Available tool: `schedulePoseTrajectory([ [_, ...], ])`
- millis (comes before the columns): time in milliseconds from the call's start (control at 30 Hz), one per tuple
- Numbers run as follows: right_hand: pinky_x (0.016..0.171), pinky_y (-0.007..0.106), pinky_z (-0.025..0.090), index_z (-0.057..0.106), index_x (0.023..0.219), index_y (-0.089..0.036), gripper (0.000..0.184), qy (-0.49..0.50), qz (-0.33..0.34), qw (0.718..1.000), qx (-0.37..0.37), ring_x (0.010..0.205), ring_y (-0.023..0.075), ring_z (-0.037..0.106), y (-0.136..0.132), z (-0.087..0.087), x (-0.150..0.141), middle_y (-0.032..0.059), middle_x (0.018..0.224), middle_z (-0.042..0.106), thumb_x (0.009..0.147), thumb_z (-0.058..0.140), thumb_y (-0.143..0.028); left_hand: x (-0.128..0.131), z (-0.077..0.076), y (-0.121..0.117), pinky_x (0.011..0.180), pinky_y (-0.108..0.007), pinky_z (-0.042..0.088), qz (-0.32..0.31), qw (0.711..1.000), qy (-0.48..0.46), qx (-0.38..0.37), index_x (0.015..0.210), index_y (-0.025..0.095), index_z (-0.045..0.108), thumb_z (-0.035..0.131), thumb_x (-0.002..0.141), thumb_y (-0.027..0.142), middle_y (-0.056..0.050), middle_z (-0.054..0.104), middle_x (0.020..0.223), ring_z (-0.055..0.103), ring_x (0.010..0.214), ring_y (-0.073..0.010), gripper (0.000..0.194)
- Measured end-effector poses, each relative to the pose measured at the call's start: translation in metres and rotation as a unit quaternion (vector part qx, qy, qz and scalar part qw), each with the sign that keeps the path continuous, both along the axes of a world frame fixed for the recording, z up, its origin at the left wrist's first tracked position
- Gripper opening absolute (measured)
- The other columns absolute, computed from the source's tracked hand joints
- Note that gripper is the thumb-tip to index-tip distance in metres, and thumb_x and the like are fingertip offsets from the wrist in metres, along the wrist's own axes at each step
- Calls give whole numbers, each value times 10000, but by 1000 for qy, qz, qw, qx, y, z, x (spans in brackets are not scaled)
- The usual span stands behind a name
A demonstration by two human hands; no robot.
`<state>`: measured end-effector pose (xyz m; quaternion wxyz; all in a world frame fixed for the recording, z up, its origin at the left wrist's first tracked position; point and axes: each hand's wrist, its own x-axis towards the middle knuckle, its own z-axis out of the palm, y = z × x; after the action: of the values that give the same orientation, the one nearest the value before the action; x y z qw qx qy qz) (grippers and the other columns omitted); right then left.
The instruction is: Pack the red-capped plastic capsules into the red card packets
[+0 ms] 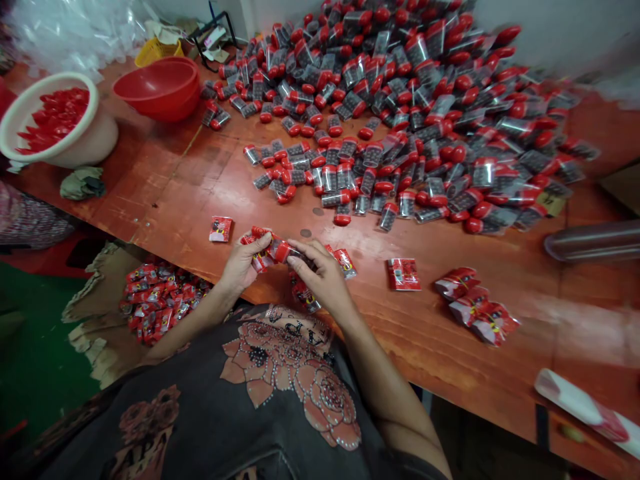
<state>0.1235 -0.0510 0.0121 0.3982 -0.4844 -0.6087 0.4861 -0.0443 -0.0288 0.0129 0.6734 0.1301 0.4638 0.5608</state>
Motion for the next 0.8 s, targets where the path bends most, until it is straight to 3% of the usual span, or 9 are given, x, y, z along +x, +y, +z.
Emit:
schedulePoseTrajectory([
  [233, 894, 467, 499, 676, 1172, -366, 323, 3, 2, 1000, -8, 1009, 236, 607, 0, 2, 1, 37, 1036, 660, 858, 631, -306, -2, -2, -4, 642, -261, 498, -24, 1000, 19, -1, 772, 158, 694, 849, 592, 216, -7, 676, 718, 613, 628, -118, 245],
  [467, 722, 386, 553, 618, 1257, -369, 376, 42, -78, 996, -32, 869, 193, 607, -10, -9, -17, 47, 1080, 609, 883, 600, -337, 2, 0, -11, 643, -273, 517, -24, 998, 47, 19, 776, 159, 675, 870, 560, 241, -15, 703, 752, 640, 640, -138, 303],
  [633, 708, 362, 567, 561, 1313, -379, 445, 40, -115, 992, -15, 921, 203, 581, -17, -15, -29, 53, 1092, 574, 873, 606, -334, 7, -4, -17, 682, -281, 534, -20, 999, 38, 27, 759, 152, 680, 870, 545, 182, -21, 706, 750, 645, 650, -134, 288],
  [800, 515, 290, 529, 504, 1352, -364, 511, 139, -100, 979, -113, 652, 134, 551, -17, -16, -32, 39, 1006, 592, 853, 610, -370, 1, -6, -15, 677, -288, 546, -70, 997, 17, 9, 753, 144, 688, 871, 515, 140, -38, 716, 763, 657, 665, -151, 300],
])
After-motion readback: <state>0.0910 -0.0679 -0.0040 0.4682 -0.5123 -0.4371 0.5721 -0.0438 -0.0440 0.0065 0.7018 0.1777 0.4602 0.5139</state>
